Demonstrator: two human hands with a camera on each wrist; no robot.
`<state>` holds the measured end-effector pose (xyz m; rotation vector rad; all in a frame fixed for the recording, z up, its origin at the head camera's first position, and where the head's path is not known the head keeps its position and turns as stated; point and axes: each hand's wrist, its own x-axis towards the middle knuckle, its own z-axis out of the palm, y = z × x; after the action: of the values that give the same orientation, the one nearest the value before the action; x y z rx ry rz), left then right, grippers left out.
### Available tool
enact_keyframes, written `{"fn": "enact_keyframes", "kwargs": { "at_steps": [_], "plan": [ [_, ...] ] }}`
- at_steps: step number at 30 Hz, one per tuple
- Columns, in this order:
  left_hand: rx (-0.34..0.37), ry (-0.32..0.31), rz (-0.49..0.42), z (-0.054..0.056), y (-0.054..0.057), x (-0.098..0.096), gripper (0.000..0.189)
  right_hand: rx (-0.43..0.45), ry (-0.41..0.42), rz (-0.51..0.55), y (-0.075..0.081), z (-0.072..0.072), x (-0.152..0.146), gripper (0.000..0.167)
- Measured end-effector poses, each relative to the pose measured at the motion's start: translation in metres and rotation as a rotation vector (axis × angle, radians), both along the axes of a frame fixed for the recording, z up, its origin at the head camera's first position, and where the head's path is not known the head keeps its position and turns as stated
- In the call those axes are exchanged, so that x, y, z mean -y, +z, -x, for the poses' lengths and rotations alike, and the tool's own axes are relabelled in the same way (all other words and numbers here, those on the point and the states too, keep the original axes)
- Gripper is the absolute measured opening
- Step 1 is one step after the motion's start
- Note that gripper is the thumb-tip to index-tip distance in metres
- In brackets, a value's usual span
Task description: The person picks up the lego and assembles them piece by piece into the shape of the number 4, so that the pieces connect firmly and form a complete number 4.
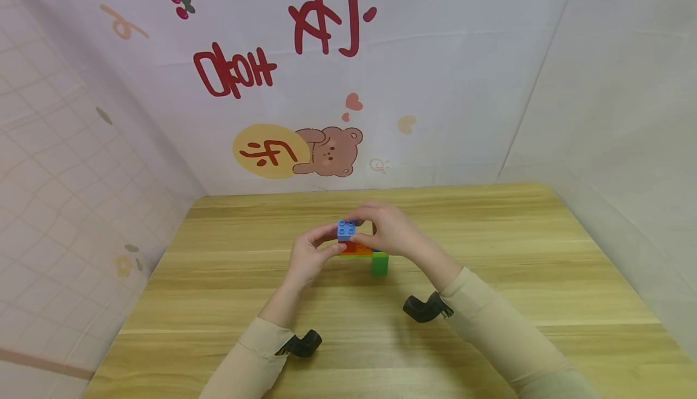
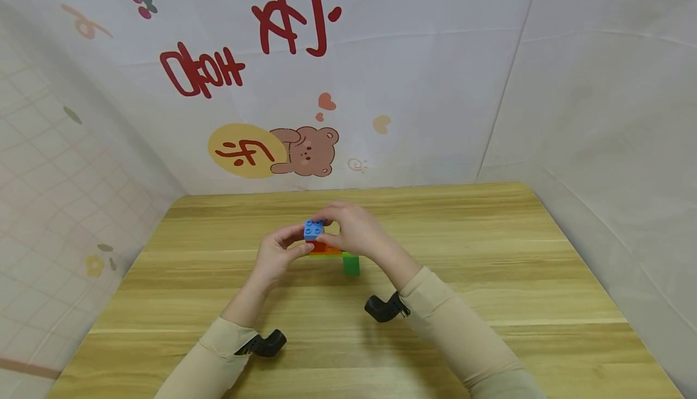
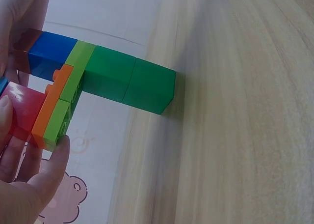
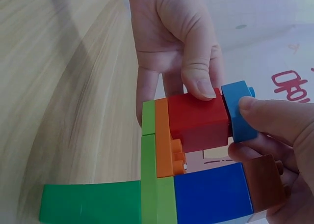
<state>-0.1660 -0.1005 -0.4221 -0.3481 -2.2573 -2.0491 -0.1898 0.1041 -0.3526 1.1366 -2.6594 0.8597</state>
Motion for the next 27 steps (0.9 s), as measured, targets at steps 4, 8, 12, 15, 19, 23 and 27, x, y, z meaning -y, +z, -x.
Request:
{"fn": "enact_keyframes", "kwargs": {
  "at_steps": [4, 8, 12, 15, 19, 23, 27],
  "plan": [
    [0.007, -0.009, -0.008, 0.0006, 0.0001, -0.0006, 0.036, 0.014, 0.006, 0.015, -0.0017, 0.0009, -0.001, 0.036],
    [0.017, -0.018, -0.018, 0.0014, 0.0, -0.0006, 0.036, 0.02, 0.013, 0.019, -0.0029, 0.0018, -0.0013, 0.035],
    [0.002, -0.036, -0.008, 0.0026, -0.0007, -0.0006, 0.039, 0.021, 0.017, 0.027, -0.0038, 0.0026, -0.002, 0.035],
    [-0.027, -0.046, -0.002, 0.0032, -0.001, -0.0011, 0.042, 0.023, 0.023, 0.037, -0.0049, 0.0037, -0.0029, 0.035],
    [-0.067, -0.038, -0.01, 0.0027, -0.0012, -0.0036, 0.045, 0.02, 0.034, 0.036, -0.0061, 0.0052, -0.0051, 0.035],
    [-0.093, -0.027, -0.008, 0.0017, -0.0013, -0.0068, 0.044, 0.01, 0.029, 0.019, -0.0051, 0.0046, -0.0077, 0.035],
    [-0.091, -0.017, -0.013, 0.0006, -0.0003, -0.0084, 0.045, -0.004, 0.028, 0.002, -0.0026, 0.003, -0.0088, 0.035]
  ]
}}
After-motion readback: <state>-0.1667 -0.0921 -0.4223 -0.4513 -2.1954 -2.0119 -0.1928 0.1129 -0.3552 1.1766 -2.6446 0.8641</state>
